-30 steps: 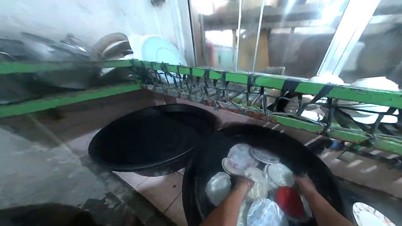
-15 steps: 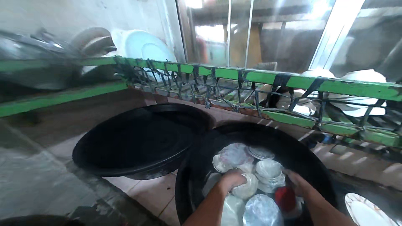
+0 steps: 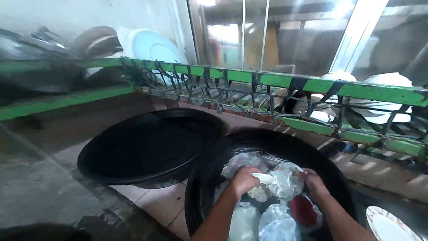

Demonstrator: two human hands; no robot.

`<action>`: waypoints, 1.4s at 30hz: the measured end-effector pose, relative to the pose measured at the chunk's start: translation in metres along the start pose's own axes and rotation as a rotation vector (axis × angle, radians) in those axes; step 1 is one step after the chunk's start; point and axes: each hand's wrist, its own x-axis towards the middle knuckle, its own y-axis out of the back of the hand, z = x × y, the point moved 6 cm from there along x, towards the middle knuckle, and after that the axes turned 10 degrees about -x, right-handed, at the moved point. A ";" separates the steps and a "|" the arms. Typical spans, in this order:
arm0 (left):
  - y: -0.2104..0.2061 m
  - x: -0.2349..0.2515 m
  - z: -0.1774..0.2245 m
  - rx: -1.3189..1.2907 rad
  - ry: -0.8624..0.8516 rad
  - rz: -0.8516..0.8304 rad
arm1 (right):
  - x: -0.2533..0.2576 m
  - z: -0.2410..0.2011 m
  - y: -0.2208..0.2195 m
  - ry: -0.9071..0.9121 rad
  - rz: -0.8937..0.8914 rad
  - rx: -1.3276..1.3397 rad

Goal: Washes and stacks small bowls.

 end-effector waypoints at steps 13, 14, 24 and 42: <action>-0.022 0.011 0.010 0.046 -0.111 0.172 | -0.029 -0.053 0.014 0.366 0.138 -0.059; -0.025 0.011 0.010 -0.099 -0.133 0.188 | -0.029 -0.052 0.015 0.374 0.119 0.085; -0.018 0.011 -0.007 -0.844 -0.122 0.410 | -0.013 -0.036 -0.035 0.210 -0.252 0.331; 0.059 0.010 -0.041 -1.249 0.006 0.904 | 0.099 0.014 -0.077 0.041 -0.255 -0.594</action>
